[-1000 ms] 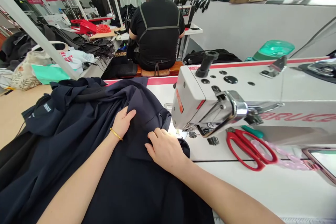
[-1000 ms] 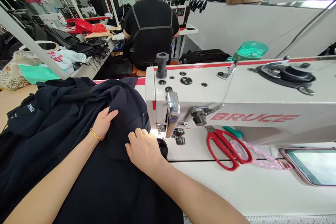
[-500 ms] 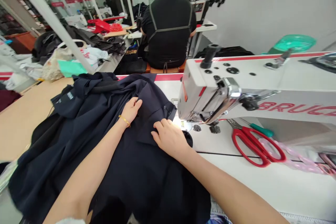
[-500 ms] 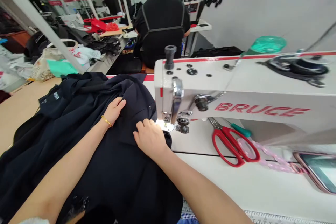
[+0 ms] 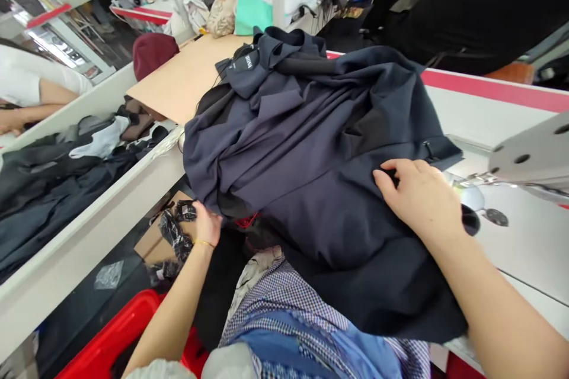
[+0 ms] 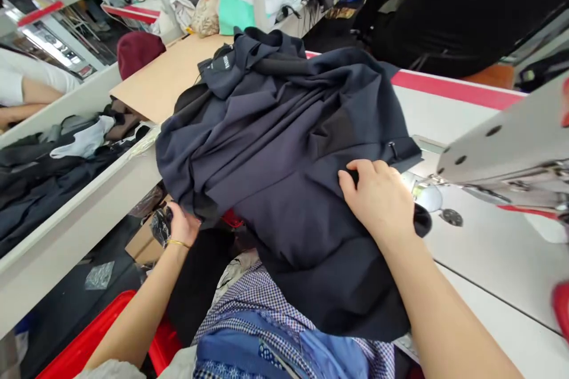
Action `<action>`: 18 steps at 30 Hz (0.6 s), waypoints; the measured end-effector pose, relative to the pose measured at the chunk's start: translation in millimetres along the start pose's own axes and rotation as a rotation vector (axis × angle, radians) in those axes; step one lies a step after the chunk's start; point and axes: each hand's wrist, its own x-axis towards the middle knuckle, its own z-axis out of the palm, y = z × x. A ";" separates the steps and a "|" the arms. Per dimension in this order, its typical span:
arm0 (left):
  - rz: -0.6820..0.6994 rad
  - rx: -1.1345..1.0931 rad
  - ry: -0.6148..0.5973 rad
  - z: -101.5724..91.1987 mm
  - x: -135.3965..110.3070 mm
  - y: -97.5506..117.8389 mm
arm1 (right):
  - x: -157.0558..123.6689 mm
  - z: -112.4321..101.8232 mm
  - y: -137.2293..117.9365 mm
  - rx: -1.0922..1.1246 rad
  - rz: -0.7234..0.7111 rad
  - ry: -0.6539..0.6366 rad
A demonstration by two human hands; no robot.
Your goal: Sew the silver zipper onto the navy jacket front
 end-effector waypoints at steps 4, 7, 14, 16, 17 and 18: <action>-0.290 -0.210 -0.290 20.0 -15.5 -55.3 | -1.1 -3.3 -6.1 0.017 0.051 -0.030; -0.380 -0.355 -0.437 37.1 -17.1 -64.3 | -1.1 -3.7 -7.5 0.032 0.065 -0.045; -0.392 -0.536 -0.441 23.7 -17.0 -20.9 | -1.9 -6.4 -7.2 0.073 0.099 -0.087; -0.406 -0.526 -0.419 3.1 -30.5 -7.3 | -1.9 -7.0 -7.3 0.078 0.104 -0.095; -0.414 -0.519 -0.407 -8.5 -38.7 -1.5 | -1.8 -7.0 -7.4 0.080 0.107 -0.097; -0.414 -0.500 -0.393 -20.1 -47.1 3.5 | -1.7 -6.8 -7.4 0.080 0.106 -0.097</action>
